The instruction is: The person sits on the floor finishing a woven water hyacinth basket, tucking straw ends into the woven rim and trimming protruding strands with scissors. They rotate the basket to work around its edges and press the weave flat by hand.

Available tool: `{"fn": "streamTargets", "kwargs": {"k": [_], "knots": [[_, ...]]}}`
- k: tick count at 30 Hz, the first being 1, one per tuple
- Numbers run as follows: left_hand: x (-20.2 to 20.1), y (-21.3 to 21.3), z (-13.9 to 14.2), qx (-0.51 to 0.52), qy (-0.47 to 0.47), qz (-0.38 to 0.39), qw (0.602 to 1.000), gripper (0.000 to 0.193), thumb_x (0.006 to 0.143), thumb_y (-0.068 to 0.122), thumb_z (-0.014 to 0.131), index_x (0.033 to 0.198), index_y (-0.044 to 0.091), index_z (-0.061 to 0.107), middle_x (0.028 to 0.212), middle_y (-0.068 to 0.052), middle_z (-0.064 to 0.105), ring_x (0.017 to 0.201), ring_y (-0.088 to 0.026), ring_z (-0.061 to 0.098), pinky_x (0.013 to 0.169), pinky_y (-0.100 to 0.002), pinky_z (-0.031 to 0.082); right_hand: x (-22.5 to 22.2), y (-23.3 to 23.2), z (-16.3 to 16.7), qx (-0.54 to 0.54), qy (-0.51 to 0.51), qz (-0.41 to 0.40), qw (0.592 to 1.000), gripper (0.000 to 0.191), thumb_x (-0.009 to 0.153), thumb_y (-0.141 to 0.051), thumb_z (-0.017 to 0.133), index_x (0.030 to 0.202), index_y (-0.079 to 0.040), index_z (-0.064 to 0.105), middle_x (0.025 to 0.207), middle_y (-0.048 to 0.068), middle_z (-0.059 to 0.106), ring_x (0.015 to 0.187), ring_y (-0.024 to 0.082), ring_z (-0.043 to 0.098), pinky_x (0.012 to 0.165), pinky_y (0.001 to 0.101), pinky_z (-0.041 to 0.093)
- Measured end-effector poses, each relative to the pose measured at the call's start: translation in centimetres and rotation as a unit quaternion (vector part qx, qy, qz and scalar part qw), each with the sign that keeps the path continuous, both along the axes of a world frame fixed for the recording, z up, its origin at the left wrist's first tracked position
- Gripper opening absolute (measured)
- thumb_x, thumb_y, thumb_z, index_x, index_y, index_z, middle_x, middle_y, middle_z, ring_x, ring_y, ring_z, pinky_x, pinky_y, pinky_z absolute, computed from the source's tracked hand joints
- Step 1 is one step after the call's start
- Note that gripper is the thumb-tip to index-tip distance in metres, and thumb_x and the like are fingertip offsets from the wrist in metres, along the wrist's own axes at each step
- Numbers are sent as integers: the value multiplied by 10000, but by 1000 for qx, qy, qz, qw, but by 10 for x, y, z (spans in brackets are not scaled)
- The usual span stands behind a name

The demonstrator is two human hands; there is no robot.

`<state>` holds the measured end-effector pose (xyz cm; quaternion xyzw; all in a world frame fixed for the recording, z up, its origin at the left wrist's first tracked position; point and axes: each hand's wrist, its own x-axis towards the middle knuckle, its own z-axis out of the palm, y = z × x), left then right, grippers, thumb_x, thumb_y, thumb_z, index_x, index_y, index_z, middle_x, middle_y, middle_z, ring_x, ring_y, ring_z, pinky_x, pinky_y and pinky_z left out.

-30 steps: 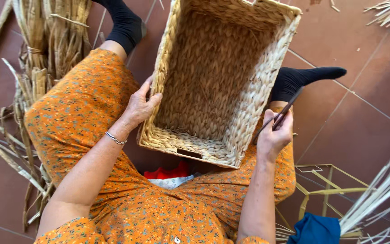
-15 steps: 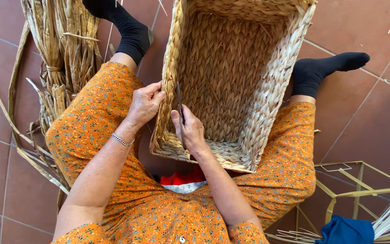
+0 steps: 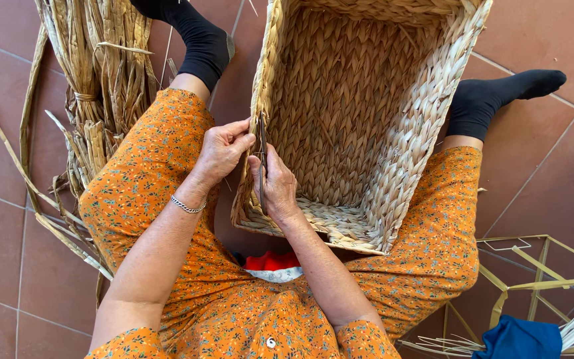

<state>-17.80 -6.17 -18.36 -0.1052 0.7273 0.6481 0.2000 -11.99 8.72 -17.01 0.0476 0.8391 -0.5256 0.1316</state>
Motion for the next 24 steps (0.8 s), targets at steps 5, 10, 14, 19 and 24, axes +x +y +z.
{"fn": "streamTargets", "kwargs": {"k": [5,10,14,19,24], "knots": [[1,3,2,64,-47,27,996,441,971,10,622,1409,10,572,1104,-51,740,954,-58,657,846,-219,561,12,-2,-9,-96,-95,-29,990,534,1080,-468,473,1473,-109,515,831,71,654,743,180,630,688,343,538],[2,5,2,60,-16,28,998,427,992,19,624,1415,-11,571,1178,-82,725,1037,-83,676,913,-237,577,19,-10,-14,-224,-181,-91,953,603,1108,-442,447,1601,-94,471,768,2,506,689,119,478,612,303,443],[4,4,2,12,-23,21,999,412,994,41,631,1402,-5,606,1184,-77,735,1027,-78,672,912,-241,574,18,-3,-8,-114,-168,-36,978,704,1049,-525,421,1601,-89,375,927,124,637,799,183,620,733,342,530],[5,1,0,-6,-12,9,1000,416,983,49,639,1394,-4,613,1205,-63,739,1043,-73,666,926,-242,564,13,10,-4,-22,-34,19,999,775,1074,-615,407,1569,-21,364,1265,220,667,1137,315,695,936,416,556],[4,1,-4,0,-5,11,1000,418,979,45,658,1390,-13,612,1215,-70,736,1059,-79,661,945,-243,555,6,11,-3,25,-42,36,998,771,1036,-598,439,1555,-32,372,1269,218,664,1113,339,704,912,425,560]]}}
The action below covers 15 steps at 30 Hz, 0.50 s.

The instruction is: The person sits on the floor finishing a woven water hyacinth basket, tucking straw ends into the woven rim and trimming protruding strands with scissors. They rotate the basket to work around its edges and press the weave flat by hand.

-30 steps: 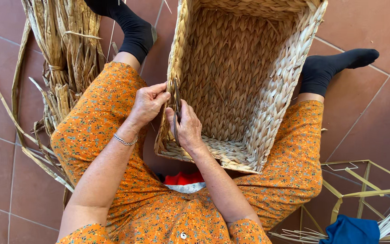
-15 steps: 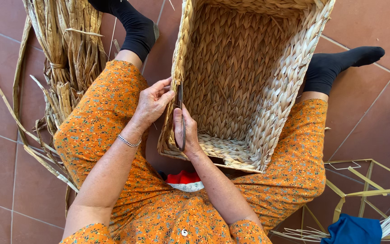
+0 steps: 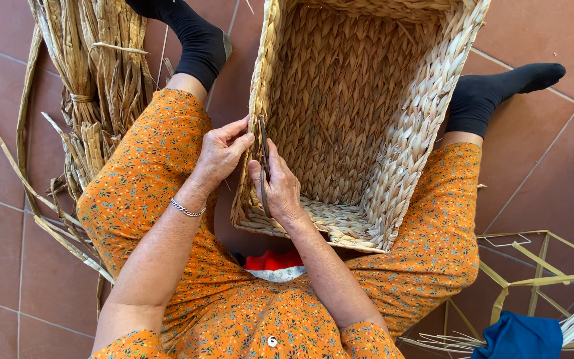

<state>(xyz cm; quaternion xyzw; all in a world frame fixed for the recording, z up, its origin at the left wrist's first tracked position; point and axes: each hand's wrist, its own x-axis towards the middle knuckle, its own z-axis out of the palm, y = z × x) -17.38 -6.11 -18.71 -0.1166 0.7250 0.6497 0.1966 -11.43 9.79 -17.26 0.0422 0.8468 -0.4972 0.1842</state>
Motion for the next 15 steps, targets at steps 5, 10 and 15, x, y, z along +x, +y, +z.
{"fn": "streamTargets", "kwargs": {"k": [5,10,15], "knots": [[0,-1,0,-8,-10,-3,1000,425,971,45,652,1391,-12,612,1241,-73,731,1093,-80,658,971,-243,544,-1,0,8,-53,4,-6,999,679,1057,-565,448,1563,-115,392,1236,194,693,1087,310,716,896,414,567],[0,-1,-1,-14,-4,-5,1000,440,968,56,664,1398,-13,602,1246,-82,727,1093,-88,653,968,-247,541,-4,-1,8,-69,-108,-18,992,615,1047,-514,458,1572,-197,419,734,103,609,695,204,653,673,353,540],[1,-2,1,-32,-12,-10,999,431,974,68,652,1396,-4,606,1247,-84,732,1096,-88,663,959,-244,546,3,-3,1,-141,-108,-34,984,609,1070,-495,438,1569,-146,408,677,10,528,626,122,552,585,317,483]]}}
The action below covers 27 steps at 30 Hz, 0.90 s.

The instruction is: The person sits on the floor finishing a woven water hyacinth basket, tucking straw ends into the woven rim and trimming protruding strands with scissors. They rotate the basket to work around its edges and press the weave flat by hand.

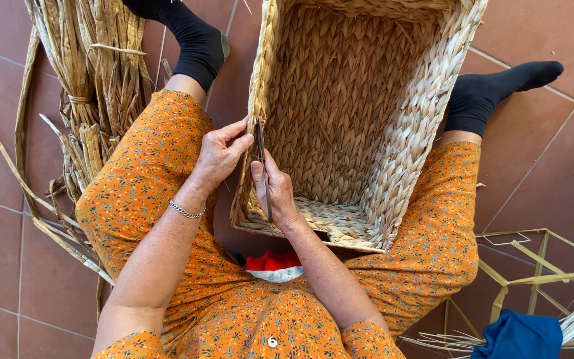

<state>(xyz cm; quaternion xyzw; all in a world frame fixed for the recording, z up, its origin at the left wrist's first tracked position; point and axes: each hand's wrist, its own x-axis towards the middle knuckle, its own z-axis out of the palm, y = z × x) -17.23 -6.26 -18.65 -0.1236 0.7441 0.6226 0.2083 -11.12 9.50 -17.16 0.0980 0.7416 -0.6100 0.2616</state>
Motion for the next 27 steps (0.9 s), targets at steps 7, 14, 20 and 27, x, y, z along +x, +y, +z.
{"fn": "streamTargets", "kwargs": {"k": [7,14,20,27], "knots": [[1,1,1,-4,28,-14,999,433,988,62,646,1412,-2,588,1262,-95,730,1099,-82,650,956,-245,546,-5,1,3,40,-21,33,998,655,1049,-552,384,1563,-147,403,654,41,556,619,157,602,599,347,506],[0,1,4,-42,39,-29,998,422,987,69,651,1401,8,600,1247,-107,741,1083,-85,668,936,-248,559,-19,4,18,88,-2,51,995,684,1019,-617,345,1547,-186,405,730,102,670,732,261,720,689,429,552],[1,1,3,-29,45,-25,998,429,989,75,650,1407,-1,592,1259,-113,738,1097,-85,662,951,-251,550,-18,2,9,83,16,49,995,637,1047,-581,351,1502,-145,442,733,121,668,715,274,707,664,440,538],[-1,1,8,-31,26,-26,999,440,984,90,650,1414,16,592,1233,-96,749,1053,-77,665,929,-243,556,-3,-3,-7,56,-3,-19,998,608,1066,-554,376,1442,-99,524,728,97,619,663,254,654,611,446,519]]}}
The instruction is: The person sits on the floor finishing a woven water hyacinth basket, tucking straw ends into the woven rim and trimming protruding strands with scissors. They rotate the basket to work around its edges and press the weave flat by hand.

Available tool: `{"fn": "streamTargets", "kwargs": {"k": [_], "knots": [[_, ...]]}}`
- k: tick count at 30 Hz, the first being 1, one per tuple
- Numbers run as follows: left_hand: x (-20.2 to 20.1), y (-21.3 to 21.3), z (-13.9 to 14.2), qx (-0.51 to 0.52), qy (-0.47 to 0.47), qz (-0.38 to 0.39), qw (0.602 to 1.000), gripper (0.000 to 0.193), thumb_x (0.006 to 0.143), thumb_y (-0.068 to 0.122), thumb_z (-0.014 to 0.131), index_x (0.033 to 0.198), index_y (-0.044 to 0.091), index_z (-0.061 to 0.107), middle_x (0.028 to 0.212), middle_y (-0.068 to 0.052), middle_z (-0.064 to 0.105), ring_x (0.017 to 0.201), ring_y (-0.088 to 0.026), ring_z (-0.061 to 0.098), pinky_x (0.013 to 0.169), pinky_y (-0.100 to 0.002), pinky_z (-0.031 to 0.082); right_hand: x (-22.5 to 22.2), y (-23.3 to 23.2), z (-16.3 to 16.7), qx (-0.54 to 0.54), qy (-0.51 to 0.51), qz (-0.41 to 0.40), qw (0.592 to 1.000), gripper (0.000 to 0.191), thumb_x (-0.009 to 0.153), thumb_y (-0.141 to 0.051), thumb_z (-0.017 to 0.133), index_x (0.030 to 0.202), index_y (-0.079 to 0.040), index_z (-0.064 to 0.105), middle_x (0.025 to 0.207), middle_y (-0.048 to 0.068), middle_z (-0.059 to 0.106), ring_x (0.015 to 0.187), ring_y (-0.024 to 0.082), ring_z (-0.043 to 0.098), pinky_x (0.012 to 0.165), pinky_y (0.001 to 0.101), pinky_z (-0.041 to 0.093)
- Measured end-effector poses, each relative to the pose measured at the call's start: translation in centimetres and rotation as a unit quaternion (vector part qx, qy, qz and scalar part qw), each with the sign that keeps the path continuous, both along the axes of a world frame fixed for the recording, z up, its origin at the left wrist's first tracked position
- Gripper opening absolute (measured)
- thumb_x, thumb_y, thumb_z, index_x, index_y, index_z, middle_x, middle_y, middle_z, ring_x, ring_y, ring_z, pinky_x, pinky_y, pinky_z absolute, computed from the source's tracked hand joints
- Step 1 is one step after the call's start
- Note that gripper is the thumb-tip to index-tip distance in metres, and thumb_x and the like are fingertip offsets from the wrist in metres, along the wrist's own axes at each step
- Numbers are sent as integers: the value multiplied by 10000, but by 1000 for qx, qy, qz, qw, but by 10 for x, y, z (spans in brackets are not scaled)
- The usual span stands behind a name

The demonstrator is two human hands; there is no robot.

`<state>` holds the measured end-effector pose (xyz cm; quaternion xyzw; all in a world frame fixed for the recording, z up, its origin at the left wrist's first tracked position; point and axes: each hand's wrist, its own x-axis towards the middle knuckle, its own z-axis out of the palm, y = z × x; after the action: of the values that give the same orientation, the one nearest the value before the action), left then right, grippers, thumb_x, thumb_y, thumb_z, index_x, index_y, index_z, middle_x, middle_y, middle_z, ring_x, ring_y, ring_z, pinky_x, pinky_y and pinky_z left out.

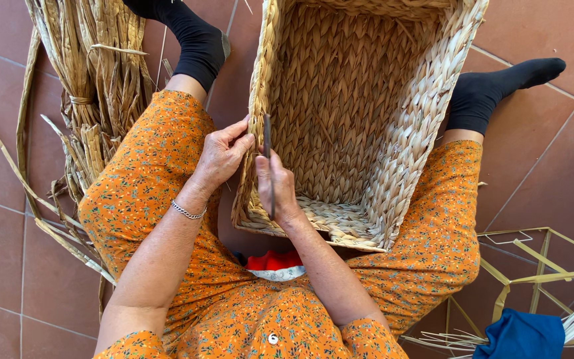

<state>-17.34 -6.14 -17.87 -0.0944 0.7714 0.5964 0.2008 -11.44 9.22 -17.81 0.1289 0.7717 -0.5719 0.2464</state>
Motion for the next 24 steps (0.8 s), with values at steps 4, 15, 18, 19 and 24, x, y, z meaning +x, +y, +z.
{"fn": "streamTargets", "kwargs": {"k": [4,15,18,19,24], "knots": [[-1,-1,0,-9,-28,1,1000,415,1004,99,605,1414,33,607,1183,-71,758,1008,-64,666,891,-240,560,4,10,1,31,128,26,991,649,1070,-607,406,1454,-90,485,924,42,650,835,175,692,724,392,579],[2,-3,-15,119,-34,54,991,381,1013,39,599,1391,-5,615,1242,-51,719,1075,-64,646,961,-227,547,5,18,-17,256,305,70,914,790,857,-413,820,1489,-79,486,990,98,511,866,278,603,717,414,530],[3,-3,-17,75,-20,40,996,383,1008,37,600,1388,-8,619,1251,-52,717,1089,-64,639,961,-228,538,2,13,-26,263,298,63,915,834,856,-413,823,1529,-83,458,970,95,503,811,258,609,660,396,529],[2,-4,-18,73,-18,39,996,387,1005,37,603,1390,-8,616,1249,-52,717,1088,-63,638,958,-226,539,0,11,-29,264,295,62,916,842,860,-413,818,1542,-87,446,967,93,502,795,250,613,643,388,531],[3,-6,-19,57,-13,29,998,393,1010,41,600,1401,0,610,1248,-47,718,1071,-55,632,948,-221,537,-3,11,-37,276,314,75,905,825,886,-420,795,1546,-85,432,967,89,508,738,246,639,592,381,536]]}}
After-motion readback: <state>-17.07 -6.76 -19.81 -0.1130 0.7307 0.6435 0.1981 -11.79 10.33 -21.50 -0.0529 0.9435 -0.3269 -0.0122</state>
